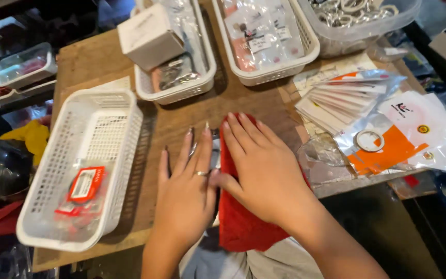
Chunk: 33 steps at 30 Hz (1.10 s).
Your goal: Cleaning and organizing small motorcycle gaskets and O-rings at a workbench in a parts room.
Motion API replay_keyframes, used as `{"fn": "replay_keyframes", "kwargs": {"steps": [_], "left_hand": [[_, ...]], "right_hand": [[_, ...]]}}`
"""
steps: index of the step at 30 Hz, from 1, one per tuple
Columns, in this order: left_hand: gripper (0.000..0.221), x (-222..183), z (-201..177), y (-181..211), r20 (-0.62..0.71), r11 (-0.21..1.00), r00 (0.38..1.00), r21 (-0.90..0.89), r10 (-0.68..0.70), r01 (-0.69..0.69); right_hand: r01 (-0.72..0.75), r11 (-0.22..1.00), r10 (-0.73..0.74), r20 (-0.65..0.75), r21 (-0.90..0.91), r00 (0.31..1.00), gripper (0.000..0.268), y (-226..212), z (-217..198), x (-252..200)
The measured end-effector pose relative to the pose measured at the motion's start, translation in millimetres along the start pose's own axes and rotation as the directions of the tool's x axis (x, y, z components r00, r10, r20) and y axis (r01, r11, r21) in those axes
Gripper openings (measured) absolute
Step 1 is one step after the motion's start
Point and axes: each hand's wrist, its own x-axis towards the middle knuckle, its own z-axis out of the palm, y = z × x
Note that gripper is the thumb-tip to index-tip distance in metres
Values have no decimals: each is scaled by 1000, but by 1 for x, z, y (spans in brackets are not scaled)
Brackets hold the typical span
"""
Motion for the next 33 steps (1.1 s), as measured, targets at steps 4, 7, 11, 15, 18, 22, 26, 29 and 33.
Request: {"fn": "replay_keyframes", "kwargs": {"steps": [4,7,11,15,18,22,26,29,33], "left_hand": [[74,4,2,0,26,999,1000,45,-10,9],[74,5,4,0,15,997,1000,82,8,-9],[73,5,-3,4,21,997,1000,75,0,-1],[55,4,-3,6,-30,1000,1000,8,3,-2],[62,2,-4,6,-63,1000,998,-2,1,-1],[60,0,2,0,-46,1000,999,1,0,0],[57,1,17,-10,-32,999,999,39,2,-1],[58,1,20,-15,-36,999,999,38,14,-12],[54,2,5,-7,0,996,1000,-87,-12,12]], "right_hand": [[-8,997,9,-15,75,1000,78,10,-1,13],[15,990,-11,-31,142,999,70,11,-5,13],[-34,956,42,-22,292,999,71,9,-9,11],[-100,891,116,-10,443,993,71,11,-27,11],[-81,787,160,-76,611,984,73,5,-60,23],[-44,609,122,-39,792,992,76,-15,-109,51],[90,681,101,-215,727,971,75,-41,-141,59],[65,857,121,-321,512,939,43,-59,-129,36],[-87,956,138,-164,282,977,55,-35,-28,-10]]}}
